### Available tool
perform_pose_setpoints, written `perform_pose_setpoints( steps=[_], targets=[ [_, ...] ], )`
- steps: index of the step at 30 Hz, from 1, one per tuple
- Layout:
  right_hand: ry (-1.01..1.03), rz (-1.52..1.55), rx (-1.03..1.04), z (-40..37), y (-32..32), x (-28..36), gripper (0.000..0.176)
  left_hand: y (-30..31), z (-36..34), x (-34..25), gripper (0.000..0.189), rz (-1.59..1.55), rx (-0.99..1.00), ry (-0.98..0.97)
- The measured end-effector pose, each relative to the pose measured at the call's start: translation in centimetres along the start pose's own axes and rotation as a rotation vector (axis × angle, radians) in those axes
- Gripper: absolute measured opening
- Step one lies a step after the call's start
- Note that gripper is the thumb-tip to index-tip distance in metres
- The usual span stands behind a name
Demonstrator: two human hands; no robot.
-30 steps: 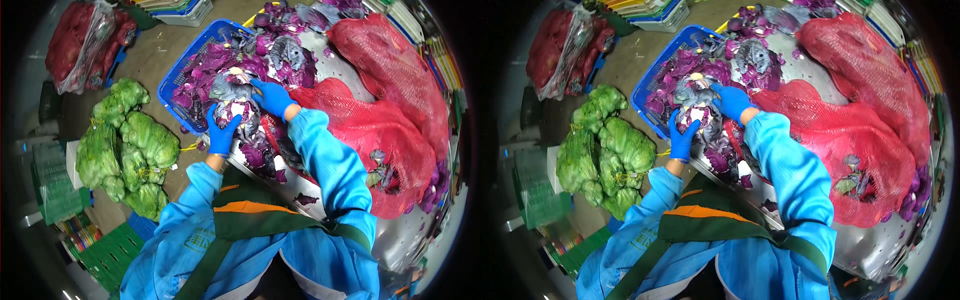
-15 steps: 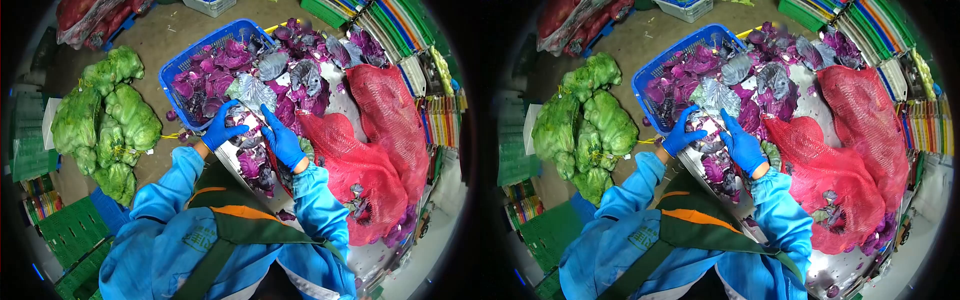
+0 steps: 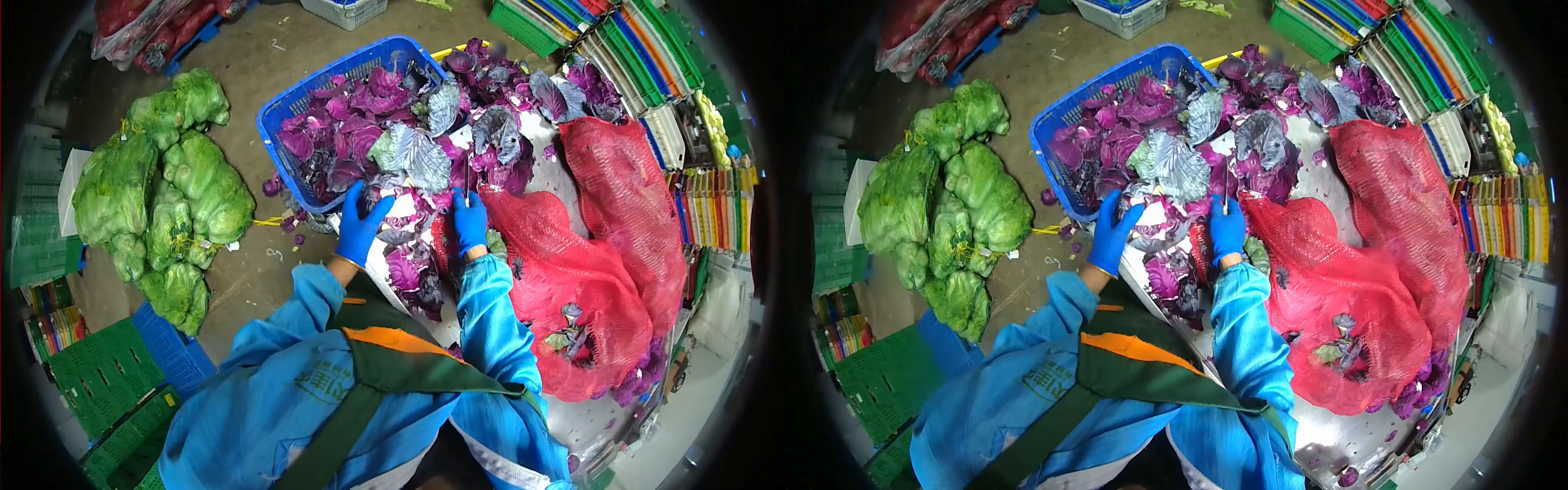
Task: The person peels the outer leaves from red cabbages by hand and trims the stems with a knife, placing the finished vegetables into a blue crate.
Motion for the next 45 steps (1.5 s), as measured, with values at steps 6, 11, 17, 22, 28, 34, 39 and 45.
perform_pose_setpoints(
  steps=[6, 11, 17, 22, 28, 34, 39, 45],
  targets=[
    [0.692, -0.118, 0.194, -5.8, 3.5, 12.2, 0.055, -1.2, 0.3, 1.0, 0.098, 0.106, 0.122, -0.122],
    [0.676, -0.225, 0.398, -4.0, -0.5, 13.0, 0.045, -0.9, 2.0, -0.9, 0.103, 0.236, 0.295, -0.149],
    [0.475, -0.275, 0.220, 0.3, -2.2, 12.4, 0.029, -0.4, 3.6, -1.5, 0.102, 0.166, 0.469, 0.067],
    [0.450, -0.220, 0.087, 2.7, -2.1, 10.4, 0.020, 0.7, 1.3, -1.0, 0.102, 0.000, 0.356, -0.107],
    [0.923, -0.367, 0.368, -5.0, -0.6, 17.8, 0.059, -0.6, 0.1, 0.5, 0.099, -0.143, 0.116, 0.002],
    [0.947, -0.752, 0.547, -5.0, -3.3, 17.8, 0.055, -0.5, 1.0, 0.2, 0.086, -0.151, 0.174, -0.040],
    [0.867, -0.553, 0.424, -3.0, -4.6, 19.0, 0.038, 0.4, 2.7, 1.5, 0.100, -0.134, 0.094, 0.079],
    [0.609, -0.420, 0.327, 4.7, -6.0, 10.1, 0.041, -0.2, 0.6, -1.1, 0.108, 0.240, 0.391, -0.330]
  ],
)
Point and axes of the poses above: each hand's wrist, its own z-axis towards the middle knuckle, its own y-axis out of the back of the hand, x = y × z, the point moved 6 cm from there along z, towards the middle knuckle, and after that the axes turned 2 degrees about y, right-handed, at the moved point
